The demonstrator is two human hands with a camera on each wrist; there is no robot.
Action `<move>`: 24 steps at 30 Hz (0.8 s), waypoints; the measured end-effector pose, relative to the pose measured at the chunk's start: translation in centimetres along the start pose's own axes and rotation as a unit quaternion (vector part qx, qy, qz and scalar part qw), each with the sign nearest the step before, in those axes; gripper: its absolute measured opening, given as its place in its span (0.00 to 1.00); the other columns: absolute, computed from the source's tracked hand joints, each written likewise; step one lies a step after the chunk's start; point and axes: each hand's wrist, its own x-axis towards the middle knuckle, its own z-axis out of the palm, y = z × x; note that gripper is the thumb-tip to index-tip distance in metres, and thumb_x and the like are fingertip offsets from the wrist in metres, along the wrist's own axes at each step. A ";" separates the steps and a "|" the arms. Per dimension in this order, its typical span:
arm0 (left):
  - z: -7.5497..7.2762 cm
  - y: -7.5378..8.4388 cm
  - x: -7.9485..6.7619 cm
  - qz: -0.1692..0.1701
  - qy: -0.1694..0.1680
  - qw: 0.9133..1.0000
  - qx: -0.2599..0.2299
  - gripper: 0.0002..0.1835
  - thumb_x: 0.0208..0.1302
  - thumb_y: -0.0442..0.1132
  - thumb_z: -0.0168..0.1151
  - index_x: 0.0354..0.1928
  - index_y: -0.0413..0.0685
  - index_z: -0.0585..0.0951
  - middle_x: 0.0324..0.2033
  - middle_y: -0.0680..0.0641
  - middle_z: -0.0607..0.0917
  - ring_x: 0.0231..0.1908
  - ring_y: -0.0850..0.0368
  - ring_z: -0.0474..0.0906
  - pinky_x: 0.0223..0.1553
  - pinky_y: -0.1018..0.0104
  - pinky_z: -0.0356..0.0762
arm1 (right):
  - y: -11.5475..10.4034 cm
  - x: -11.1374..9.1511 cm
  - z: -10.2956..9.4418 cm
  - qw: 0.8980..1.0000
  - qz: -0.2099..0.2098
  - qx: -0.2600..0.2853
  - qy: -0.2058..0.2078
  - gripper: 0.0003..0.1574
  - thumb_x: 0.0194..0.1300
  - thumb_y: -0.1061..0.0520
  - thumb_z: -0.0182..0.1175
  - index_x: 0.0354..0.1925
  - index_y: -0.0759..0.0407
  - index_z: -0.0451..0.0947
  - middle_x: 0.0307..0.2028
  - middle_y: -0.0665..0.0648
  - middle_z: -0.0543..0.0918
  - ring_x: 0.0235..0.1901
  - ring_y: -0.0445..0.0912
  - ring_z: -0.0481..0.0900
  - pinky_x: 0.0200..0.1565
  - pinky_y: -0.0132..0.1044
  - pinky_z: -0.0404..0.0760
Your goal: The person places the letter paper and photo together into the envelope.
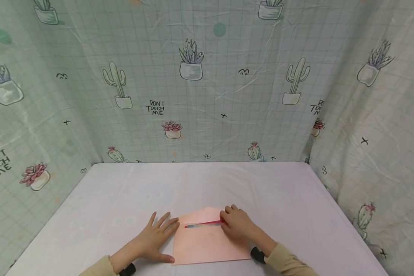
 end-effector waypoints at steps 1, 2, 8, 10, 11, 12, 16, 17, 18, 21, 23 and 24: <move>0.0 0.0 0.0 0.000 0.000 1.000 0.001 0.53 0.42 0.78 0.44 0.64 0.48 0.61 0.65 0.49 0.61 0.66 0.41 0.52 0.57 0.33 0.51 | -0.2 0.1 0.1 1.000 -0.005 -0.006 0.000 0.07 0.54 0.51 0.59 0.32 0.50 0.73 0.28 0.46 0.70 0.28 0.39 0.63 0.25 0.27 0.63; 0.0 0.0 0.0 0.001 0.000 1.000 0.002 0.53 0.42 0.78 0.44 0.64 0.48 0.61 0.65 0.49 0.61 0.66 0.41 0.52 0.57 0.33 0.51 | -0.4 0.2 0.2 1.000 -0.009 -0.010 -0.001 0.08 0.54 0.50 0.59 0.33 0.50 0.73 0.28 0.46 0.71 0.29 0.39 0.64 0.25 0.27 0.63; -0.1 0.0 0.0 0.002 -0.001 1.000 -0.003 0.53 0.42 0.78 0.44 0.64 0.48 0.61 0.65 0.48 0.61 0.66 0.41 0.52 0.57 0.33 0.51 | -1.2 0.6 0.5 0.999 -0.027 -0.030 -0.019 0.13 0.55 0.45 0.57 0.36 0.50 0.71 0.31 0.46 0.69 0.31 0.40 0.65 0.28 0.30 0.64; -0.2 0.0 0.0 0.004 0.001 1.000 -0.003 0.53 0.42 0.78 0.44 0.63 0.47 0.61 0.65 0.48 0.62 0.66 0.41 0.52 0.57 0.33 0.51 | -1.5 0.8 0.4 0.999 -0.033 -0.032 -0.026 0.14 0.56 0.44 0.57 0.37 0.50 0.71 0.31 0.46 0.69 0.32 0.40 0.65 0.28 0.31 0.64; -0.2 0.1 0.0 0.005 0.003 1.000 -0.001 0.53 0.42 0.78 0.44 0.63 0.47 0.61 0.64 0.48 0.62 0.65 0.41 0.52 0.57 0.33 0.52 | -1.6 0.8 0.4 0.998 -0.035 -0.034 -0.029 0.15 0.56 0.44 0.56 0.38 0.50 0.71 0.31 0.46 0.69 0.32 0.40 0.65 0.29 0.31 0.64; -0.2 0.1 -0.1 0.007 0.005 1.000 0.000 0.52 0.42 0.78 0.44 0.63 0.47 0.62 0.64 0.48 0.62 0.65 0.41 0.53 0.57 0.33 0.52 | -1.8 0.8 0.4 0.998 -0.039 -0.036 -0.031 0.15 0.57 0.43 0.56 0.38 0.50 0.70 0.32 0.47 0.69 0.32 0.40 0.65 0.29 0.31 0.65; -0.1 0.1 0.0 0.010 0.012 1.000 0.009 0.52 0.42 0.78 0.44 0.63 0.48 0.62 0.64 0.48 0.63 0.65 0.41 0.54 0.56 0.34 0.53 | -2.2 1.0 0.4 0.997 -0.046 -0.042 -0.046 0.17 0.59 0.41 0.53 0.40 0.50 0.70 0.32 0.47 0.68 0.32 0.40 0.63 0.30 0.31 0.65; -0.1 0.1 0.0 0.010 0.012 1.000 0.010 0.52 0.42 0.79 0.43 0.63 0.48 0.62 0.64 0.48 0.63 0.65 0.41 0.54 0.57 0.34 0.53 | -2.3 1.1 0.4 0.997 -0.045 -0.040 -0.050 0.18 0.59 0.40 0.52 0.40 0.50 0.70 0.33 0.47 0.68 0.32 0.40 0.63 0.30 0.31 0.64; -0.1 0.1 0.0 0.009 0.010 1.000 0.010 0.52 0.42 0.79 0.43 0.63 0.48 0.62 0.64 0.48 0.63 0.65 0.41 0.54 0.57 0.34 0.53 | -2.3 1.1 0.4 0.997 -0.044 -0.039 -0.055 0.18 0.59 0.40 0.52 0.40 0.51 0.70 0.32 0.47 0.67 0.32 0.40 0.62 0.30 0.31 0.64; -0.1 0.0 0.1 0.006 0.004 1.000 0.005 0.53 0.41 0.79 0.43 0.63 0.48 0.62 0.64 0.48 0.63 0.65 0.41 0.53 0.57 0.34 0.52 | -2.5 1.3 0.3 0.996 -0.039 -0.028 -0.069 0.18 0.60 0.40 0.52 0.40 0.51 0.69 0.33 0.47 0.66 0.32 0.40 0.61 0.30 0.32 0.63; -0.1 0.0 0.1 0.003 0.001 1.000 0.002 0.53 0.41 0.79 0.44 0.63 0.48 0.62 0.64 0.48 0.62 0.66 0.41 0.53 0.58 0.34 0.51 | -2.6 1.3 0.2 0.996 -0.038 -0.022 -0.075 0.18 0.60 0.41 0.52 0.40 0.51 0.68 0.32 0.47 0.66 0.32 0.40 0.61 0.31 0.32 0.63; -0.2 0.0 0.1 0.003 0.000 1.000 0.001 0.53 0.41 0.79 0.44 0.63 0.48 0.62 0.64 0.48 0.62 0.66 0.41 0.53 0.58 0.34 0.51 | -2.6 1.3 0.1 0.996 -0.037 -0.018 -0.077 0.18 0.60 0.41 0.52 0.40 0.51 0.68 0.32 0.47 0.66 0.32 0.40 0.61 0.31 0.32 0.63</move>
